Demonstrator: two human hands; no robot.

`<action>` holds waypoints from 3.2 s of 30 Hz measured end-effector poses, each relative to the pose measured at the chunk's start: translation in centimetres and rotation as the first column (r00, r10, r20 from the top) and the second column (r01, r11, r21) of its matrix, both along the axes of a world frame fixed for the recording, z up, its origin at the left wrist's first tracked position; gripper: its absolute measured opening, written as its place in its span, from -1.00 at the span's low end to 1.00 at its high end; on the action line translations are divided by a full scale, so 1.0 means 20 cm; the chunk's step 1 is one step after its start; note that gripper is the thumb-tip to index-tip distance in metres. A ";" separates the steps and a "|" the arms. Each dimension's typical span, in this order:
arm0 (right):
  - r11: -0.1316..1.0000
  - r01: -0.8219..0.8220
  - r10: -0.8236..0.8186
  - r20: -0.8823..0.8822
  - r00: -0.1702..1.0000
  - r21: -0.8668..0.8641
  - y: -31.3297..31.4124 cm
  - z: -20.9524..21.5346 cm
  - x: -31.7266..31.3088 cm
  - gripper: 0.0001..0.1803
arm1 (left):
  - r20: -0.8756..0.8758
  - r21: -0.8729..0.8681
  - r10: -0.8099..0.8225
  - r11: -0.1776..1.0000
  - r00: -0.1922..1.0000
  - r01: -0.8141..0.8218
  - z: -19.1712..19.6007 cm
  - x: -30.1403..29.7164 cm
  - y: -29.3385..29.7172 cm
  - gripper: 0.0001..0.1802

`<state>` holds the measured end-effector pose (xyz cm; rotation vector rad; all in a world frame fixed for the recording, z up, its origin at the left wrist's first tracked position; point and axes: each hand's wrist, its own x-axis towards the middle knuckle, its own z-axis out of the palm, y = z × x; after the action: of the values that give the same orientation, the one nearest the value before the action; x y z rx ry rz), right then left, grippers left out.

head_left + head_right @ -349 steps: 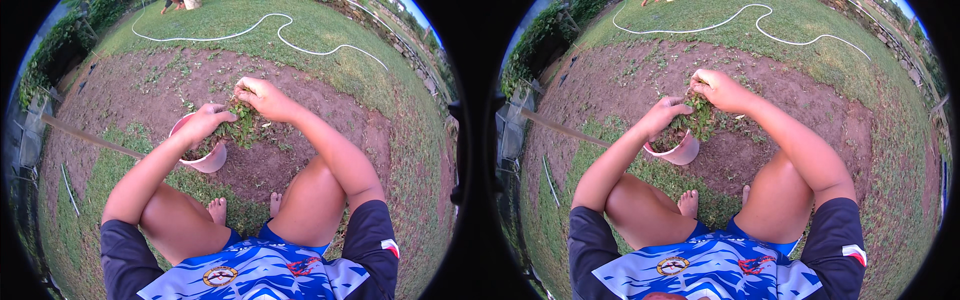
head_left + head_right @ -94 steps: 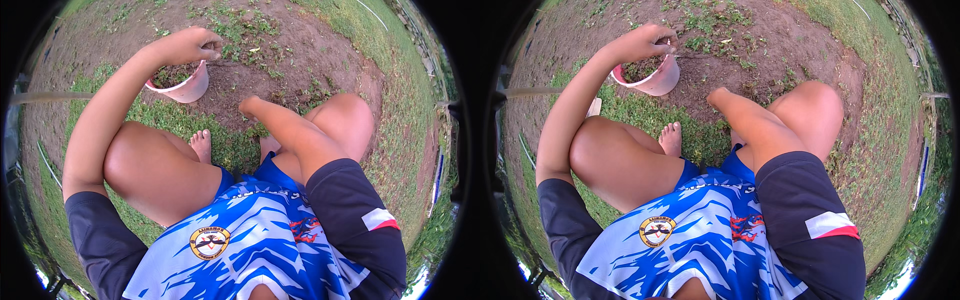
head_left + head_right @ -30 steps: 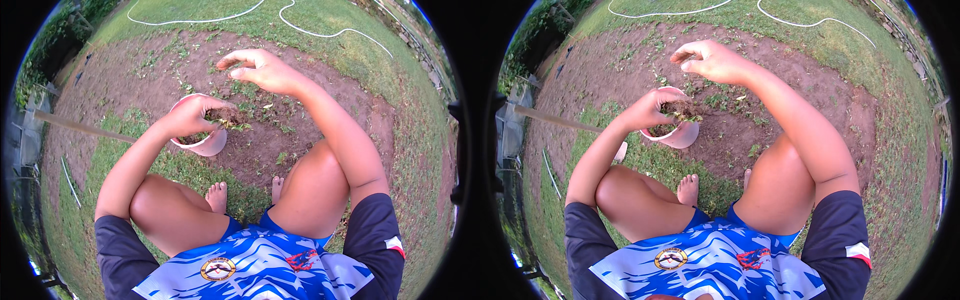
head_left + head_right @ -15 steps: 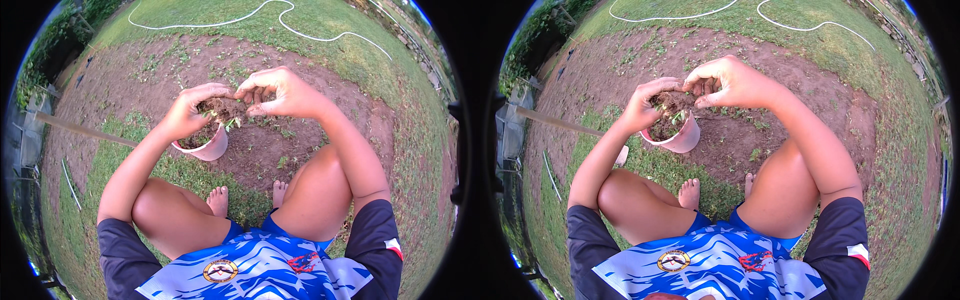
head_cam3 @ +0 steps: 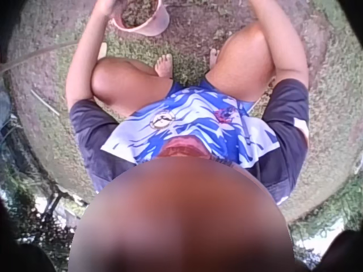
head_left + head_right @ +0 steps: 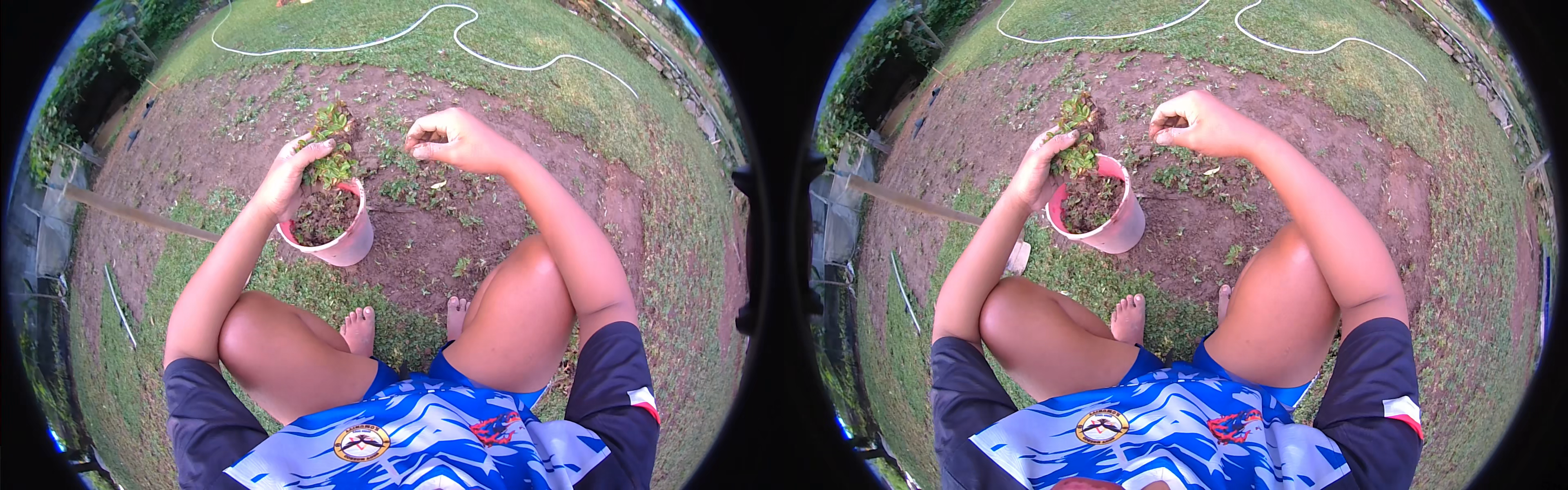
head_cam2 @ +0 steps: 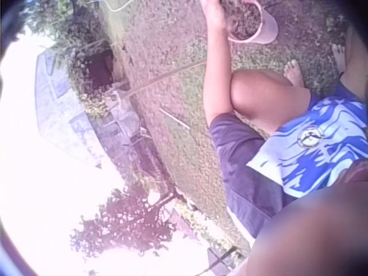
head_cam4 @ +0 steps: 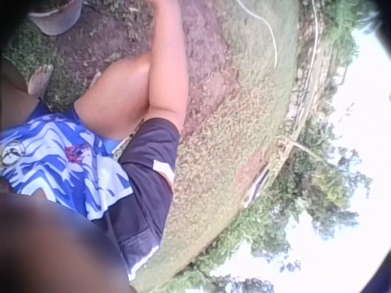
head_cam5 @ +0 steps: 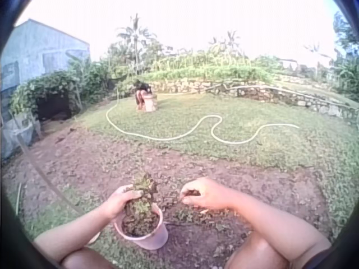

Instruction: The person squats on a patch of bare earth and repeatedly pulls small weeds from the ground by hand. They gather the uprooted plants and place them into a pink bucket positioned nearby. The process continues with the person picking weeds from the soil and depositing them into the bucket.

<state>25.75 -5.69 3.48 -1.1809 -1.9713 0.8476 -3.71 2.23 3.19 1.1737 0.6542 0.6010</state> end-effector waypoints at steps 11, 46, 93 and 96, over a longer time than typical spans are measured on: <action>0.986 0.039 -0.044 0.031 0.999 0.162 0.34 -0.37 -0.38 -0.60 | 0.068 0.079 0.038 0.996 0.997 -0.043 0.05 0.07 -0.03 -0.55; 0.995 0.086 -0.091 -0.114 0.989 -0.048 0.07 -0.01 -0.16 -0.74 | -0.036 0.385 0.017 0.923 0.999 -0.002 0.03 0.15 -0.05 -0.55; 0.900 0.134 -0.324 -0.433 0.841 -0.414 0.23 -0.02 -0.14 -0.62 | -0.302 0.723 0.171 0.683 0.938 0.108 -0.03 0.20 -0.01 -0.51; 0.884 -0.084 -0.224 -0.573 0.788 -0.460 0.19 -0.01 -0.08 -0.60 | -0.266 0.678 0.044 0.719 0.963 0.154 -0.01 0.19 -0.02 -0.51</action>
<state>24.23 -1.80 3.35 -1.0328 -1.2024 1.5058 0.19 1.86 2.90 2.0122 0.6276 0.6670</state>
